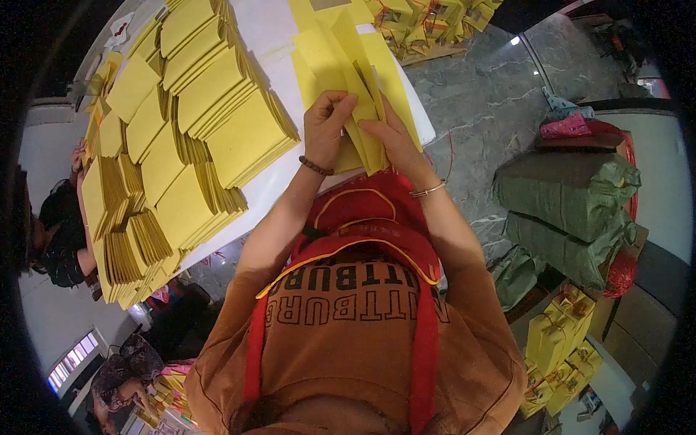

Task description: Folding yellow paper sheets at a workstation.

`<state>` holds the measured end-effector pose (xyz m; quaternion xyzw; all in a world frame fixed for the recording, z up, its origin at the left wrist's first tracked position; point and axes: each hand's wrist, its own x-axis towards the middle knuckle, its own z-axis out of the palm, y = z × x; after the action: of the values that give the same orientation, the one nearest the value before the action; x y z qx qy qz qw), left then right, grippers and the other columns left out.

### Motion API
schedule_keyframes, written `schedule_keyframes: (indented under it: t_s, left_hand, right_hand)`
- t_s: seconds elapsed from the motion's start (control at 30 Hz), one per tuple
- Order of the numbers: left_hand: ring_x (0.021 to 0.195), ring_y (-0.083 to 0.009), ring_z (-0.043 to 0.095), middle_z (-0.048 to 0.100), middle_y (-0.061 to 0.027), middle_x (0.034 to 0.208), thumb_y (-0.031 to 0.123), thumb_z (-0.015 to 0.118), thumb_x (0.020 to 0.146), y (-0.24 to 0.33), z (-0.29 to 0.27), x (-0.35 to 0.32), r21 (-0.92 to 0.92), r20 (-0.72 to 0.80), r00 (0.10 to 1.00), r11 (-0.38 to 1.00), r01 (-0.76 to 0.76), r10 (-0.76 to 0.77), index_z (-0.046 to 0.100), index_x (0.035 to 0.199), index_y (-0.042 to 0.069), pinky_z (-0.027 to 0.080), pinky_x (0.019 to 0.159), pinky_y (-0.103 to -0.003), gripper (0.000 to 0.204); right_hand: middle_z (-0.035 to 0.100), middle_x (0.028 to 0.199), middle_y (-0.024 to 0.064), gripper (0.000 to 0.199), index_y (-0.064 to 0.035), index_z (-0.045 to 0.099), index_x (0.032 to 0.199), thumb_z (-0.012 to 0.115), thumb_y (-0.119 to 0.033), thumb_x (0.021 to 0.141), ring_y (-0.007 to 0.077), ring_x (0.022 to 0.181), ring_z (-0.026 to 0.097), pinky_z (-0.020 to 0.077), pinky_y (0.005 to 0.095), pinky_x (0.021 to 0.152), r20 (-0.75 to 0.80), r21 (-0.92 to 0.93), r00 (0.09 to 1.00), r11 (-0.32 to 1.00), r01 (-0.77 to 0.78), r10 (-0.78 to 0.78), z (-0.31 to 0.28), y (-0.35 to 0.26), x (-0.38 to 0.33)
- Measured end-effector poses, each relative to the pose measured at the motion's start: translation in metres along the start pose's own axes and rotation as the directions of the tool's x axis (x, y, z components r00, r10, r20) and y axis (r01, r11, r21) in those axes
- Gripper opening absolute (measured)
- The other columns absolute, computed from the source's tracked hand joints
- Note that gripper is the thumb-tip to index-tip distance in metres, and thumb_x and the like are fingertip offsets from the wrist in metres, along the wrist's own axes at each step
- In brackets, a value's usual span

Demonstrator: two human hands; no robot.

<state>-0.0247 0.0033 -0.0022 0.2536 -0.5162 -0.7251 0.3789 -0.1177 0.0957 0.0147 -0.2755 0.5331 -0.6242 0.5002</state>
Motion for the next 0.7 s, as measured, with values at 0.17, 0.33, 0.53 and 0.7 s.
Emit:
schedule_keyframes:
  t_s: [0.17, 0.33, 0.53, 0.7]
  left_hand:
    - [0.062, -0.0024, 0.042, 0.052, 0.004, 0.07, 0.015, 0.059, 0.081, 0.006, 0.003, -0.001, -0.031, 0.003, 1.0, 0.999, 0.021, -0.021, 0.058, 0.087, 0.002, 0.034, 0.053, -0.017, 0.015]
    - [0.063, -0.0024, 0.042, 0.052, 0.004, 0.071, 0.016, 0.059, 0.081, 0.006, 0.003, -0.001, -0.052, 0.014, 0.999, 0.997, 0.052, -0.051, 0.058, 0.089, 0.001, 0.034, 0.053, -0.016, 0.016]
    - [0.062, -0.0019, 0.042, 0.052, 0.0043, 0.071, 0.015, 0.061, 0.08, 0.005, 0.004, 0.0, -0.029, 0.04, 0.999, 0.999, 0.033, -0.032, 0.058, 0.09, 0.002, 0.033, 0.052, -0.016, 0.017]
    - [0.058, -0.001, 0.041, 0.05, 0.0052, 0.067, 0.016, 0.062, 0.079, 0.003, 0.005, -0.001, 0.012, 0.04, 0.999, 0.999, 0.033, -0.033, 0.058, 0.09, 0.003, 0.033, 0.049, -0.016, 0.017]
  right_hand:
    - [0.044, 0.118, 0.0068, 0.055, -0.0012, 0.03, 0.129, 0.047, -0.011, 0.077, 0.0148, 0.107, 0.04, 0.0302, 0.0239, 0.092, -0.003, -0.031, 1.0, 0.999, 0.007, -0.008, 0.0, -0.001, -0.001]
    - [0.044, 0.117, 0.0078, 0.054, -0.0001, 0.033, 0.126, 0.046, -0.014, 0.076, 0.0159, 0.107, 0.04, 0.0296, 0.0249, 0.092, 0.006, -0.032, 1.0, 0.999, 0.014, -0.014, -0.003, 0.001, 0.001]
    - [0.046, 0.114, 0.0073, 0.049, 0.0007, 0.037, 0.121, 0.046, -0.016, 0.076, 0.0164, 0.106, 0.042, 0.0304, 0.0257, 0.092, 0.013, -0.002, 1.0, 1.0, 0.016, -0.016, -0.007, 0.006, 0.001]
    - [0.046, 0.113, 0.0066, 0.049, 0.0003, 0.037, 0.121, 0.046, -0.019, 0.077, 0.0152, 0.105, 0.042, 0.0307, 0.0257, 0.091, 0.015, 0.0, 1.0, 1.0, -0.007, 0.007, -0.008, 0.009, 0.001]
